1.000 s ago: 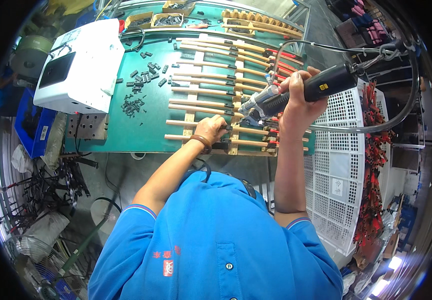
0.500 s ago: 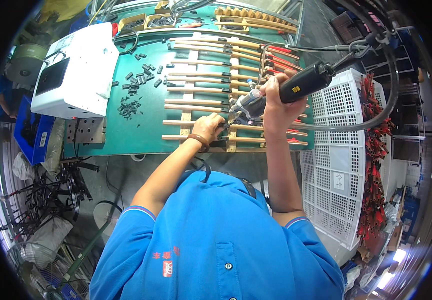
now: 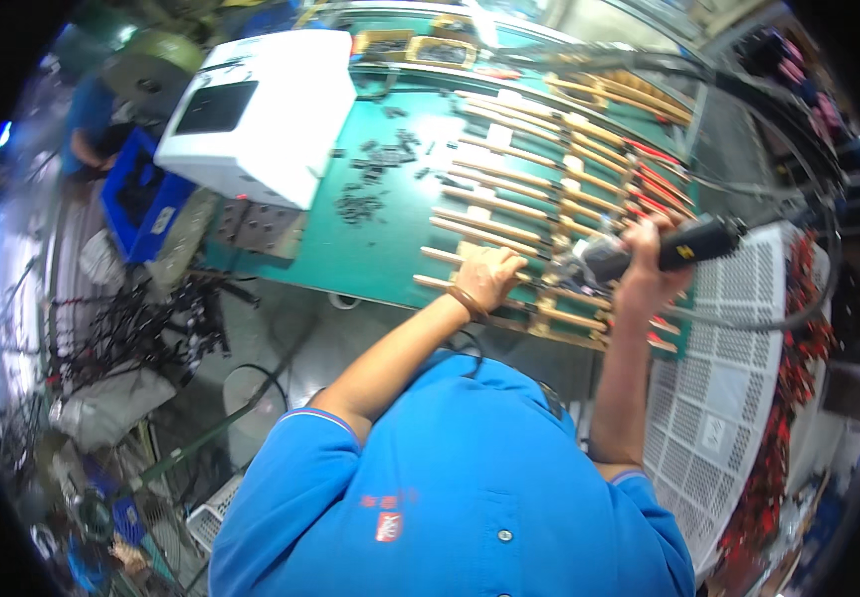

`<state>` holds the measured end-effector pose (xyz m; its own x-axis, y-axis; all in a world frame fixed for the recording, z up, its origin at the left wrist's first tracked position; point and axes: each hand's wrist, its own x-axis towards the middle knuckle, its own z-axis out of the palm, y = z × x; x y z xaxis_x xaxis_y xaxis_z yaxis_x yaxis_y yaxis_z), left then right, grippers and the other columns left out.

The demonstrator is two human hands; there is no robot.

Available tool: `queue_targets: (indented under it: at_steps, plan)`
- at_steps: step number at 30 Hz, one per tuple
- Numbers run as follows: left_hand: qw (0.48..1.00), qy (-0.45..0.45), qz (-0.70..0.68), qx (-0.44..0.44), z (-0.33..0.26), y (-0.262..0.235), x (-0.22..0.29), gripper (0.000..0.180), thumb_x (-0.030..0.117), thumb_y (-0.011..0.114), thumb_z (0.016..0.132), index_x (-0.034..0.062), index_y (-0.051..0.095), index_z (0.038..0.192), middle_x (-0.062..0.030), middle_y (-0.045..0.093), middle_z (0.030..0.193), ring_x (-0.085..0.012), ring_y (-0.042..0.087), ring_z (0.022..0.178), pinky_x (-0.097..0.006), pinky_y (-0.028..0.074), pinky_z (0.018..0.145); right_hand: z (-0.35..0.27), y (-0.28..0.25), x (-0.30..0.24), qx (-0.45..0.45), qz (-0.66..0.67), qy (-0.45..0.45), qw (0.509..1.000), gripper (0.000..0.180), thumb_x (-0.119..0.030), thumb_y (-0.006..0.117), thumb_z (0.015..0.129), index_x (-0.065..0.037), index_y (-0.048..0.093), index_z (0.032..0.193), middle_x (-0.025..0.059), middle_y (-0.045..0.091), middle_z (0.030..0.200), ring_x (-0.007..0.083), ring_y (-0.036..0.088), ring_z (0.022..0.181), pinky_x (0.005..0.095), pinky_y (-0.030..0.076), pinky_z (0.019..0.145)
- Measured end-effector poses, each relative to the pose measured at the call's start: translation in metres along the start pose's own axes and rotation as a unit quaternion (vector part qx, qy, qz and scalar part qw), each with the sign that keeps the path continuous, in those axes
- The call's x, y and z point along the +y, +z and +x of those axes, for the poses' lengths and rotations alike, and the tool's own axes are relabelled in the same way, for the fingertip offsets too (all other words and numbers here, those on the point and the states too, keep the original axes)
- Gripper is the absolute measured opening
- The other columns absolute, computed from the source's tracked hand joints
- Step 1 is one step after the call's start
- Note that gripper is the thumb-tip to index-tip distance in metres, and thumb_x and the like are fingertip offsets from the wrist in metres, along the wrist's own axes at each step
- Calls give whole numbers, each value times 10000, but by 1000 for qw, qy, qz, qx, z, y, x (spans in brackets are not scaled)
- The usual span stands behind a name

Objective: The person uses a handheld power tool to attach small black plastic pieces to the ends of multiple metal rods arranged on a green workbench. They periodically remove the rods from a wooden jig, place them into a white plastic basket, and then reload the jig with new rods to continue the process.

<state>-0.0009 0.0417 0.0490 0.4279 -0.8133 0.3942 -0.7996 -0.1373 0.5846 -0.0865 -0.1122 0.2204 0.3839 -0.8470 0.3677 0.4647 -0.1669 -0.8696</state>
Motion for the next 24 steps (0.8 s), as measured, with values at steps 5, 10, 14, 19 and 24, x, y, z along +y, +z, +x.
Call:
queue_targets:
  at_steps: [5, 10, 14, 19, 24]
  plan:
    - [933, -280, -25, 225, -71, -78, -79, 184, 48, 690, 762, 62, 686, 945, -108, 667, 927, -251, 656, 832, -339, 532, 764, -2, 7, -13, -45, -47, -12, 998, 288, 58, 583, 843, 22, 510, 1119, 54, 563, 821, 112, 533, 646, 252, 475, 614]
    - [871, -401, 19, 283, -116, -127, -147, 132, 51, 707, 801, 42, 693, 932, -43, 648, 857, -114, 621, 743, -253, 511, 685, 3, 9, -5, -24, -35, 18, 999, 274, 49, 583, 845, -3, 507, 1103, 43, 547, 826, 114, 533, 652, 277, 485, 614]
    - [896, -333, -248, 158, -63, -120, -98, 156, 38, 687, 829, 22, 700, 983, -56, 686, 936, -119, 646, 850, -261, 527, 744, 8, 23, 1, -19, -14, 38, 999, 304, 38, 583, 845, -51, 502, 1125, 46, 541, 845, 133, 534, 684, 305, 488, 585]
    - [971, -118, -206, -1, -9, -68, -50, 194, 45, 699, 803, 34, 689, 996, -97, 680, 917, -196, 672, 841, -300, 544, 739, 4, 45, 0, -28, -19, -6, 999, 298, 54, 548, 842, -16, 490, 1126, 62, 545, 842, 136, 538, 652, 285, 493, 604]
    - [958, -136, -243, -72, 7, -41, -23, 220, 91, 731, 766, 71, 685, 980, -85, 661, 933, -258, 658, 811, -328, 542, 704, 0, 47, 0, -33, -31, -36, 998, 305, 86, 527, 822, -15, 492, 1108, 71, 544, 828, 131, 533, 642, 281, 493, 606]
